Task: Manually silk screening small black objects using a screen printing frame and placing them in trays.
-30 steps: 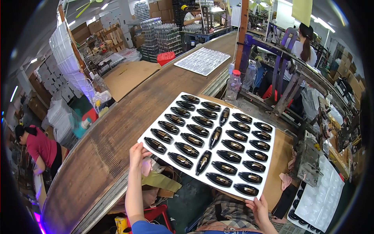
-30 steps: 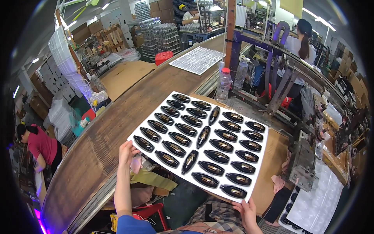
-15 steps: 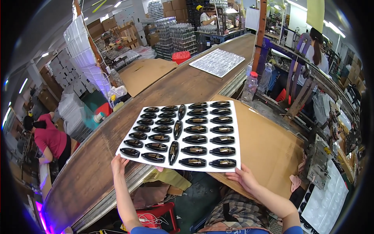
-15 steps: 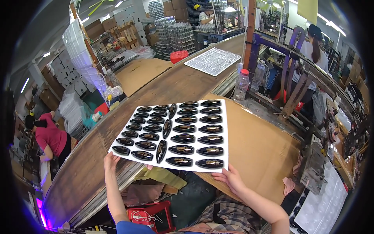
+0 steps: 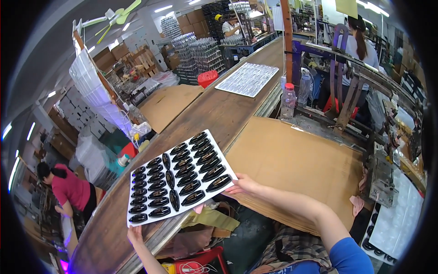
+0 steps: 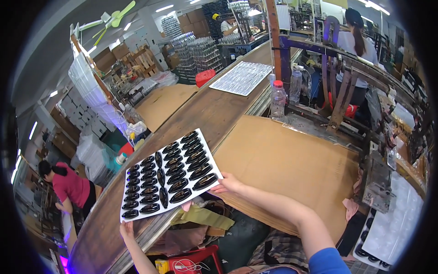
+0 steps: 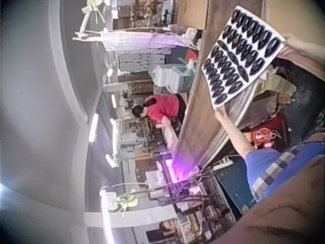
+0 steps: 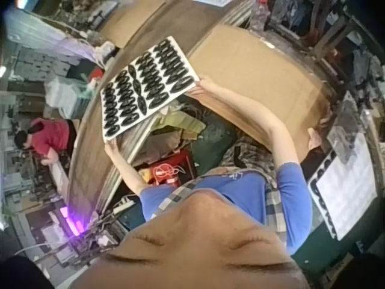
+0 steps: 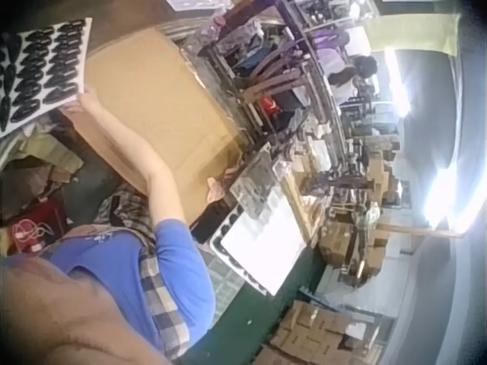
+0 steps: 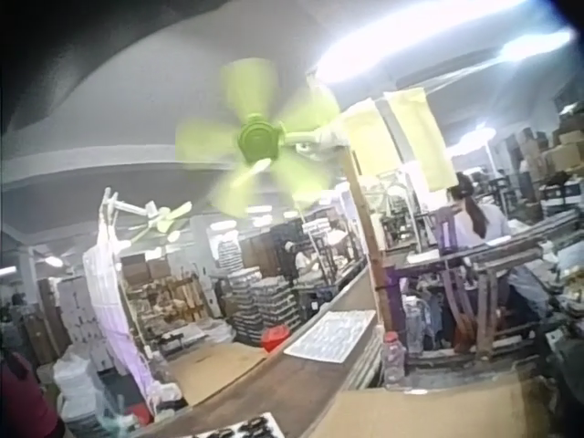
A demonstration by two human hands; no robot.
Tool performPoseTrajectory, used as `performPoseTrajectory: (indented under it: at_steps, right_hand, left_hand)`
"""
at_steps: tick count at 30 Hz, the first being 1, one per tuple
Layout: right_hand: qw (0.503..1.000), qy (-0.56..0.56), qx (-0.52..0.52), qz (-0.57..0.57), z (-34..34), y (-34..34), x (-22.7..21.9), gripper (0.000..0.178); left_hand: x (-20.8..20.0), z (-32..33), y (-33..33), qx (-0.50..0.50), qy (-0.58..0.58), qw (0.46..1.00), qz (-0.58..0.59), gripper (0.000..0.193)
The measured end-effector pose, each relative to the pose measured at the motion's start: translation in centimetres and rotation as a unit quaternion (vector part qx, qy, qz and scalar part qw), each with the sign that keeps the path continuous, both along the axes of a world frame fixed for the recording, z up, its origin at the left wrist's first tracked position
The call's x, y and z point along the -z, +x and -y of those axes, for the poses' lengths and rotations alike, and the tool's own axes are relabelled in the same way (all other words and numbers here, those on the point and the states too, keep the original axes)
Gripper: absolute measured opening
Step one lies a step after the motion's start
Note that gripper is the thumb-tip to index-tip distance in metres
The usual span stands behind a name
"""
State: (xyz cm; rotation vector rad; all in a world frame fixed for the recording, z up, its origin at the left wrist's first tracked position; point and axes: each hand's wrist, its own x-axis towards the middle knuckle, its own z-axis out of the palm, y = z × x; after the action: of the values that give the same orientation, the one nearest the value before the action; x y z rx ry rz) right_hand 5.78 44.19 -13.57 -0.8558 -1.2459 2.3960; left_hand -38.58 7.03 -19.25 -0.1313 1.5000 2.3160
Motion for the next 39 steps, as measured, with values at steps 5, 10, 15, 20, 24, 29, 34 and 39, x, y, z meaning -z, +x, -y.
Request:
performPoseTrajectory:
  at_steps: [5, 10, 15, 20, 24, 29, 34, 39]
  right_hand:
    - [0.999, 0.03, 0.009, 0.009, -2.7, -3.4, 0.9, 0.035]
    - [0.997, 0.042, 0.043, 0.038, -5.4, -5.0, 0.4, 0.031]
    - [0.993, 0.068, 0.088, 0.045, -7.6, -4.7, 0.9, 0.032]
    - [0.984, 0.021, 0.175, 0.024, -6.9, -2.4, 1.7, 0.035]
    - [0.986, 0.079, 0.147, -0.024, -4.3, -0.3, 2.0, 0.032]
    - [0.991, 0.101, 0.072, -0.048, 0.4, 3.4, 0.4, 0.029]
    - [0.993, 0.098, 0.01, -0.064, 6.6, 10.5, -1.9, 0.03]
    - [0.995, 0.099, 0.03, -0.007, 10.6, 17.2, -4.0, 0.028]
  left_hand:
    - [0.9, -0.4, 0.4, -0.02, 0.03, 0.999, 0.032, 0.028]
    - [2.4, -2.2, 0.7, -0.008, 0.103, 0.99, 0.094, 0.024]
    - [3.0, -6.0, 1.8, 0.011, 0.106, 0.986, 0.129, 0.023]
    - [2.1, -10.7, 4.8, 0.062, 0.149, 0.975, 0.149, 0.024]
    - [2.7, -13.4, 6.4, 0.112, 0.179, 0.963, 0.17, 0.024]
    - [2.8, -15.9, 8.8, 0.183, 0.145, 0.947, 0.221, 0.02]
    - [1.3, -15.9, 9.7, 0.205, 0.136, 0.937, 0.25, 0.023]
    - [1.7, -15.7, 9.4, 0.192, 0.085, 0.951, 0.228, 0.021]
